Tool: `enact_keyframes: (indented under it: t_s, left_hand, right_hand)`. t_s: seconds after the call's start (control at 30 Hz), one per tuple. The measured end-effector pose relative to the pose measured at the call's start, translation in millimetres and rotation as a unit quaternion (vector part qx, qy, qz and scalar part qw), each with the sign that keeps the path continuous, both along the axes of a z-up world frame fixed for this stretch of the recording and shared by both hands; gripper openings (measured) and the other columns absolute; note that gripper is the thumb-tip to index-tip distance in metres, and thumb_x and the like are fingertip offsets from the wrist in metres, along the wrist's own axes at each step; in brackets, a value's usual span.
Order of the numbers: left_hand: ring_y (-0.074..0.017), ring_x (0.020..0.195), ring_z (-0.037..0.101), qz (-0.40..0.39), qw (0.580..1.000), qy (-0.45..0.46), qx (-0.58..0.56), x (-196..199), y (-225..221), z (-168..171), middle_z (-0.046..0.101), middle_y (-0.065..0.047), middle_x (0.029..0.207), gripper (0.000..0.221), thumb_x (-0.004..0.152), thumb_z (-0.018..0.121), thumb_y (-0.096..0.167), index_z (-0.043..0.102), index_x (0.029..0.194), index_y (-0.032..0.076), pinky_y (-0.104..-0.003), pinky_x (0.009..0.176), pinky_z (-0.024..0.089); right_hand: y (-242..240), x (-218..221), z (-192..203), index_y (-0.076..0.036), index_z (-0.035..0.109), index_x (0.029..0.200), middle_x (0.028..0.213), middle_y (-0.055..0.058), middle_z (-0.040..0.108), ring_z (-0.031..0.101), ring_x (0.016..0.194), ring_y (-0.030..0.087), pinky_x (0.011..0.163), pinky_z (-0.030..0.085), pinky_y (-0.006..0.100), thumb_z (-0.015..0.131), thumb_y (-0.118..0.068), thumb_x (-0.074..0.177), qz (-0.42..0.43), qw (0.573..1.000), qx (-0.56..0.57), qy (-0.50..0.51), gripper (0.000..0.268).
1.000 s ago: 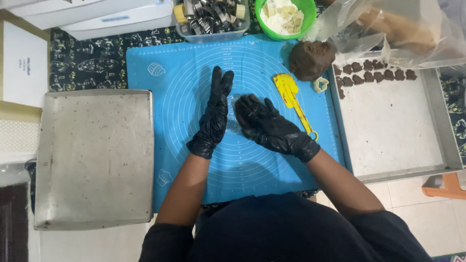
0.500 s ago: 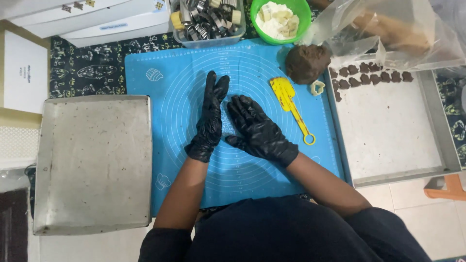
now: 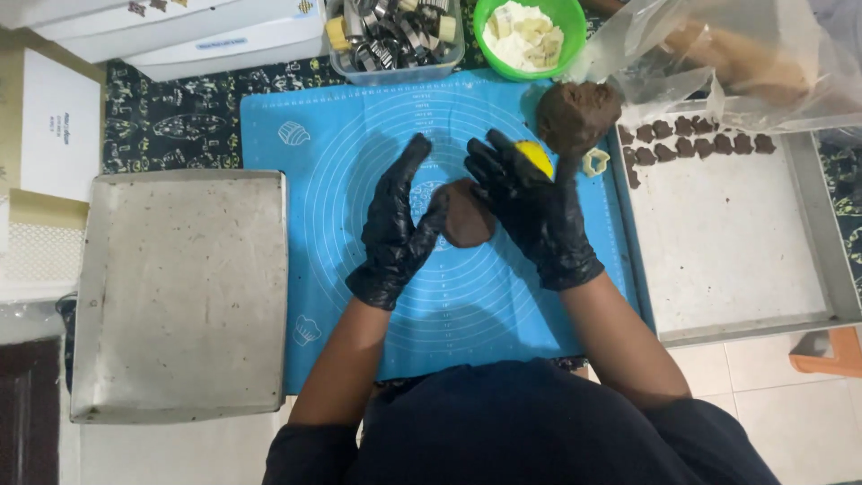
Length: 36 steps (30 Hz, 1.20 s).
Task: Kneading and shaping a piece of brown dough on a silicone mat
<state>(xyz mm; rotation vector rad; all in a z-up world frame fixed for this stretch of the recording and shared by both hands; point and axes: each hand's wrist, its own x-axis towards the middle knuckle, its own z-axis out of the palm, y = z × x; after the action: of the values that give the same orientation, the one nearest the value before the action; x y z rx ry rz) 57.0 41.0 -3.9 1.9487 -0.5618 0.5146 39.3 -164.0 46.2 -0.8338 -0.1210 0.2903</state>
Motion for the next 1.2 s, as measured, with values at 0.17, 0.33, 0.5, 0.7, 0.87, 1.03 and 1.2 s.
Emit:
enact_keyframes:
  t_s: [0.17, 0.33, 0.5, 0.7, 0.87, 1.03, 1.2]
  left_hand:
    - [-0.0255, 0.09, 0.073, -0.055, 0.994, -0.056, 0.071, -40.7, -16.3, 89.6, 0.075, -0.002, 0.101, 0.041, 0.083, 0.083, 0.032, 0.073, 0.119, 0.017, -0.038, 0.087, 0.061]
    - [-0.0358, 0.104, 0.07, 0.044, 0.989, -0.055, 0.127, -60.3, -59.1, 43.7, 0.07, -0.012, 0.116, 0.052, 0.089, 0.073, 0.043, 0.066, 0.132, 0.015, -0.045, 0.089, 0.058]
    - [-0.0374, 0.102, 0.072, 0.067, 0.989, -0.083, 0.102, -64.6, -60.7, 7.1, 0.075, -0.015, 0.111, 0.039, 0.088, 0.077, 0.025, 0.075, 0.124, 0.01, -0.045, 0.092, 0.06]
    - [-0.0321, 0.103, 0.072, -0.078, 0.98, 0.138, 0.124, -60.0, -44.9, 65.7, 0.077, -0.006, 0.104, 0.033, 0.089, 0.064, 0.022, 0.074, 0.121, 0.022, -0.043, 0.094, 0.061]
    - [-0.0479, 0.127, 0.053, -0.247, 0.818, 0.339, -0.394, -13.9, -38.7, 46.7, 0.05, -0.017, 0.143, 0.062, 0.095, 0.055, 0.047, 0.047, 0.149, 0.018, -0.062, 0.104, 0.048]
    - [-0.0536, 0.144, 0.042, -0.357, 0.524, 0.38, -0.673, -5.5, -28.7, 58.6, 0.031, -0.025, 0.167, 0.085, 0.101, 0.047, 0.062, 0.024, 0.168, 0.016, -0.071, 0.107, 0.044]
    - [-0.0394, 0.148, 0.042, -0.38, 0.506, 0.356, -0.687, -12.1, -46.4, 40.2, 0.031, -0.024, 0.168, 0.084, 0.105, 0.043, 0.06, 0.018, 0.17, 0.015, -0.049, 0.113, 0.05]
  right_hand:
    - [23.6, -19.1, 32.2, -0.014, 0.023, 0.164, 0.167, 0.032, 0.026, 0.033, 0.148, 0.057, 0.116, 0.032, 0.071, 0.041, -0.041, 0.103, -0.086, 0.98, 0.172, 0.046, 0.069]
    - [36.3, -29.0, 13.6, -0.02, 0.011, 0.167, 0.171, 0.027, 0.018, 0.026, 0.154, 0.052, 0.121, 0.031, 0.064, 0.035, -0.071, 0.096, -0.106, 0.982, 0.148, -0.042, 0.091]
    - [36.7, -35.8, 6.0, -0.026, 0.015, 0.168, 0.173, 0.019, 0.02, 0.027, 0.157, 0.045, 0.127, 0.029, 0.059, 0.035, -0.069, 0.1, -0.132, 0.984, 0.105, -0.049, 0.083]
    - [15.0, -20.9, -13.8, -0.023, 0.014, 0.169, 0.174, 0.013, 0.022, 0.025, 0.159, 0.037, 0.125, 0.03, 0.059, 0.039, -0.059, 0.104, -0.096, 0.989, 0.112, -0.017, 0.079]
    - [-14.8, -2.4, -69.4, 0.014, 0.035, 0.152, 0.151, 0.034, 0.048, 0.048, 0.143, 0.046, 0.115, 0.042, 0.058, 0.055, -0.084, 0.082, -0.267, 0.901, -0.212, -0.268, 0.123]
    - [21.3, -36.0, 5.6, 0.006, 0.066, 0.124, 0.122, 0.025, 0.067, 0.065, 0.119, 0.039, 0.105, 0.051, 0.048, 0.074, -0.002, 0.089, -0.304, 0.862, -0.333, -0.232, 0.037]
    - [26.6, -53.9, -35.9, -0.003, 0.068, 0.128, 0.127, 0.019, 0.068, 0.062, 0.122, 0.036, 0.107, 0.046, 0.046, 0.082, -0.024, 0.087, -0.226, 0.681, -0.595, -0.361, 0.048]
